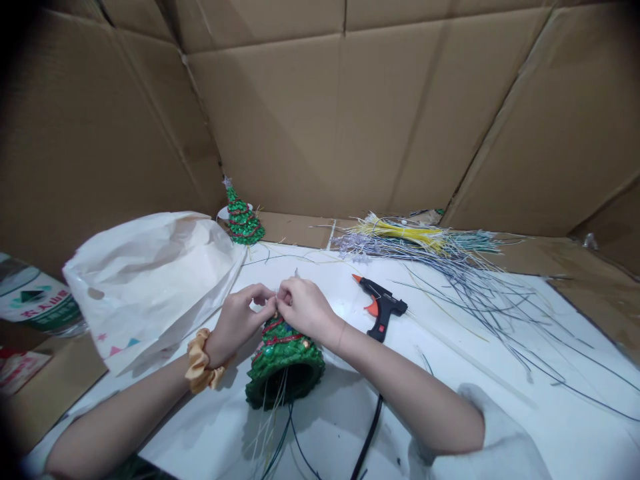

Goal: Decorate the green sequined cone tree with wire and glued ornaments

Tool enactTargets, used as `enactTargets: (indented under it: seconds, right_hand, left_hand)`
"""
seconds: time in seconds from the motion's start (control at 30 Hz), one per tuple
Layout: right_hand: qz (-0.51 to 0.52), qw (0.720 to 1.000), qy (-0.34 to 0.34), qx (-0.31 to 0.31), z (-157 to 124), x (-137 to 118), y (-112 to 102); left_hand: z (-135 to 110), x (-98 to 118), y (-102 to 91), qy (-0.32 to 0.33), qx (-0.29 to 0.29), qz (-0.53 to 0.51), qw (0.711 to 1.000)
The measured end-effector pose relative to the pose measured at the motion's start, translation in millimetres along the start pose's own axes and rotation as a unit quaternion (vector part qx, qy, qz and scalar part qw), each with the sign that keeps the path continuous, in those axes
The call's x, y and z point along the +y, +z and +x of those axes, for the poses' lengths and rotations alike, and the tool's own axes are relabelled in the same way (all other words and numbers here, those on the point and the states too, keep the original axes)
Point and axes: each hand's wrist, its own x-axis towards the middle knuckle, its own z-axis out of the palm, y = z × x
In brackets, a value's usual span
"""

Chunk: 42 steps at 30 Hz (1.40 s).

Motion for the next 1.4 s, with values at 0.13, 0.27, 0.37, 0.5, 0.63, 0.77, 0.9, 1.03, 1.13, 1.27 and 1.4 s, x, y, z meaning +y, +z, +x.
enactTargets:
  seconds: [0.13, 0.27, 0.37, 0.5, 0.63, 0.77, 0.9, 1.03, 1.13, 1.27, 1.4]
  right_hand:
    - [0.008, 1.0, -0.001, 0.0, 0, 0, 0]
    - [0.008, 1.0, -0.006, -0.001, 0, 0, 1]
    - [0.01, 1.0, -0.007, -0.006, 1, 2, 1]
    - [0.019, 1.0, -0.007, -0.014, 2, 4, 2]
    - [0.028, 0.999, -0.006, -0.019, 2, 5, 1]
    - [0.031, 0.999, 0.0, -0.021, 3, 4, 1]
    - [0.045, 0.998, 0.028, -0.017, 3, 5, 1]
    - [0.041, 0.999, 0.028, -0.015, 3, 5, 1]
    - [0.026, 0.999, 0.021, -0.012, 1, 4, 0]
    - [-0.002, 1.0, 0.006, -0.009, 0, 1, -1]
    - [-0.026, 1.0, -0.002, -0.018, -1, -2, -1]
  left_hand:
    - [-1, -2, 0.9, 0.017, 0.001, 0.016, 1.0]
    - [0, -4, 0.0, 0.042, -0.005, 0.018, 0.999]
    - [3, -5, -1.1, 0.062, -0.015, 0.011, 0.998]
    - [4, -7, -2.4, 0.087, -0.016, 0.018, 0.996]
    - [4, -8, -2.3, 0.1, -0.009, 0.026, 0.995]
    - [5, -10, -2.4, 0.111, -0.006, 0.024, 0.993]
    - [7, -10, -6.3, 0.102, -0.02, 0.012, 0.994]
    - [9, -9, -11.8, 0.087, -0.042, 0.006, 0.995]
    - [9, -8, -13.7, 0.089, -0.046, 0.006, 0.995]
    - [5, -7, -11.8, 0.093, -0.037, 0.029, 0.995]
    - [2, -6, -6.2, 0.087, -0.023, 0.053, 0.995]
